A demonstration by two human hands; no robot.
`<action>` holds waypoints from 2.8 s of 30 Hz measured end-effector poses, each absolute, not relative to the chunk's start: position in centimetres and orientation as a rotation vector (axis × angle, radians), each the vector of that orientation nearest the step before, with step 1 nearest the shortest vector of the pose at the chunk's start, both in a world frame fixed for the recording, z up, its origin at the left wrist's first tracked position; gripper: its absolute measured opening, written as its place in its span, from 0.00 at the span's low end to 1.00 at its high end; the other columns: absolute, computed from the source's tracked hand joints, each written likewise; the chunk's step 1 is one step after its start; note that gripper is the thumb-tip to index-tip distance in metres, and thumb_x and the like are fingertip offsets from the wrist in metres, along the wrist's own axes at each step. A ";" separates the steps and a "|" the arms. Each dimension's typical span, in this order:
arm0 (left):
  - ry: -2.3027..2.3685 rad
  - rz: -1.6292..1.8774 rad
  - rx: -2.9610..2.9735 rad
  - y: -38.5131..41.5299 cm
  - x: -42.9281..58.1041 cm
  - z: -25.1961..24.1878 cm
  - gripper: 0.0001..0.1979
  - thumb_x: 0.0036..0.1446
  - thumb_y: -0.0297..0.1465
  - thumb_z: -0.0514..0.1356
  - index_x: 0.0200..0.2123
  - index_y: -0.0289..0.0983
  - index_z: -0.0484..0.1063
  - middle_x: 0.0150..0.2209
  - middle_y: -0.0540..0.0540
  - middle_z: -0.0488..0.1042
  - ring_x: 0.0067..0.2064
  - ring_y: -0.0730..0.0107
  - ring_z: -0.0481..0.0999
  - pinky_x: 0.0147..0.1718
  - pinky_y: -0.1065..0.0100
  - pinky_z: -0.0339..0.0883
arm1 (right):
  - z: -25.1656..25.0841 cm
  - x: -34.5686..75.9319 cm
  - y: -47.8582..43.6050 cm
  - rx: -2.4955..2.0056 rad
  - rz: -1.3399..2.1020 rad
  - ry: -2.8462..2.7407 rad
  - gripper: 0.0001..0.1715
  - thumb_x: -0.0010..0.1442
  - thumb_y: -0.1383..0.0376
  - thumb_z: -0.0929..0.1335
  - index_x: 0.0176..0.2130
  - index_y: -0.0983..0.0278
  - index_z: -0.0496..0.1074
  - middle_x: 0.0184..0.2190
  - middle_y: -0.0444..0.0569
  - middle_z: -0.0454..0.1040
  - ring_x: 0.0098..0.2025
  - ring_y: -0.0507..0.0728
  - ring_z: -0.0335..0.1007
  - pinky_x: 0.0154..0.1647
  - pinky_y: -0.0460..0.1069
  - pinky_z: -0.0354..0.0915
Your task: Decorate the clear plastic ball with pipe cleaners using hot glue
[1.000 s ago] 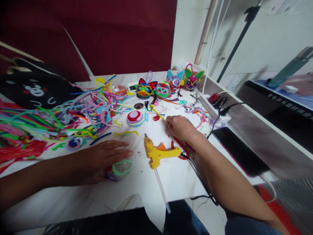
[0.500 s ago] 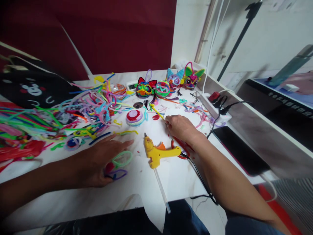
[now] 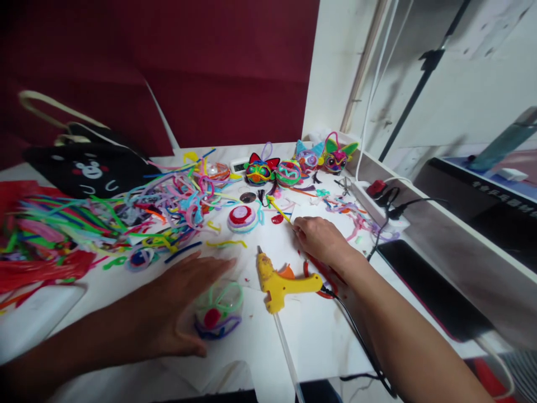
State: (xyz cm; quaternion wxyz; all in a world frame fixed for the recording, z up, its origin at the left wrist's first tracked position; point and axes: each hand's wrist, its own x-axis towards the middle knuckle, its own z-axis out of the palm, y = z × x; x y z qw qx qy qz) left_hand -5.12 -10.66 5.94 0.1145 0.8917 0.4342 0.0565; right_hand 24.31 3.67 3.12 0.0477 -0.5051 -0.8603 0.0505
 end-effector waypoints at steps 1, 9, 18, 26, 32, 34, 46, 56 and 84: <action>1.314 0.242 2.619 -10.4 -5.8 6.3 0.51 0.47 0.48 0.67 0.68 0.48 0.43 0.65 0.41 0.60 0.64 0.48 0.60 0.63 0.46 0.52 | 3.1 24.3 3.6 -1.519 0.155 -2.604 0.12 0.63 0.69 0.61 0.38 0.63 0.73 0.34 0.51 0.78 0.33 0.56 0.72 0.31 0.46 0.56; 1.671 0.954 2.109 -7.1 -8.1 6.5 0.12 0.52 0.26 0.49 0.25 0.40 0.72 0.25 0.51 0.76 0.29 0.69 0.75 0.32 0.71 0.67 | 3.6 24.2 3.3 -1.405 0.222 -2.497 0.12 0.62 0.71 0.61 0.37 0.65 0.74 0.34 0.52 0.78 0.35 0.55 0.73 0.35 0.46 0.58; 1.661 1.135 1.791 -5.0 -7.5 1.7 0.08 0.43 0.30 0.48 0.15 0.40 0.59 0.16 0.54 0.58 0.20 0.70 0.59 0.23 0.69 0.52 | 3.7 23.8 3.5 -1.457 0.121 -2.435 0.09 0.61 0.68 0.64 0.35 0.64 0.74 0.30 0.49 0.78 0.30 0.54 0.71 0.31 0.45 0.56; 1.701 1.095 1.836 -4.5 -9.5 0.0 0.07 0.40 0.31 0.49 0.14 0.40 0.60 0.16 0.53 0.58 0.21 0.68 0.59 0.23 0.68 0.52 | 4.3 23.8 3.1 -1.466 0.157 -2.381 0.09 0.62 0.63 0.65 0.32 0.65 0.72 0.27 0.48 0.76 0.26 0.52 0.67 0.28 0.45 0.53; 1.741 1.142 1.769 -4.6 -9.4 -0.5 0.07 0.43 0.31 0.51 0.16 0.41 0.61 0.17 0.53 0.59 0.22 0.66 0.60 0.21 0.67 0.53 | 4.7 23.7 2.7 -1.452 0.148 -2.389 0.12 0.64 0.63 0.64 0.30 0.64 0.71 0.26 0.47 0.75 0.26 0.52 0.67 0.28 0.46 0.53; 1.752 1.129 1.782 -4.6 -9.3 -0.5 0.07 0.43 0.32 0.51 0.16 0.42 0.63 0.16 0.53 0.59 0.21 0.65 0.60 0.21 0.67 0.53 | 4.5 23.7 2.8 -1.443 0.127 -2.417 0.12 0.65 0.63 0.63 0.31 0.64 0.71 0.27 0.49 0.76 0.28 0.53 0.68 0.29 0.46 0.53; 1.862 1.223 1.837 -5.2 -9.3 1.0 0.08 0.46 0.31 0.52 0.18 0.41 0.67 0.16 0.55 0.64 0.20 0.68 0.65 0.23 0.69 0.58 | 4.5 24.4 3.4 -1.473 0.150 -2.324 0.10 0.64 0.70 0.62 0.36 0.66 0.72 0.32 0.53 0.78 0.33 0.56 0.73 0.33 0.46 0.57; 1.779 1.185 2.084 -5.5 -9.7 0.9 0.10 0.50 0.29 0.52 0.22 0.42 0.70 0.18 0.56 0.67 0.21 0.70 0.69 0.25 0.70 0.61 | 3.3 24.5 4.5 -1.493 0.184 -2.172 0.10 0.62 0.67 0.62 0.35 0.67 0.72 0.29 0.52 0.77 0.29 0.54 0.72 0.32 0.46 0.59; 1.786 1.014 2.277 -6.1 -9.0 1.1 0.16 0.57 0.28 0.46 0.27 0.37 0.73 0.24 0.54 0.73 0.27 0.77 0.74 0.32 0.75 0.65 | 2.1 24.1 4.4 -1.442 0.227 -2.049 0.07 0.51 0.66 0.63 0.27 0.64 0.70 0.22 0.47 0.72 0.24 0.53 0.64 0.27 0.46 0.55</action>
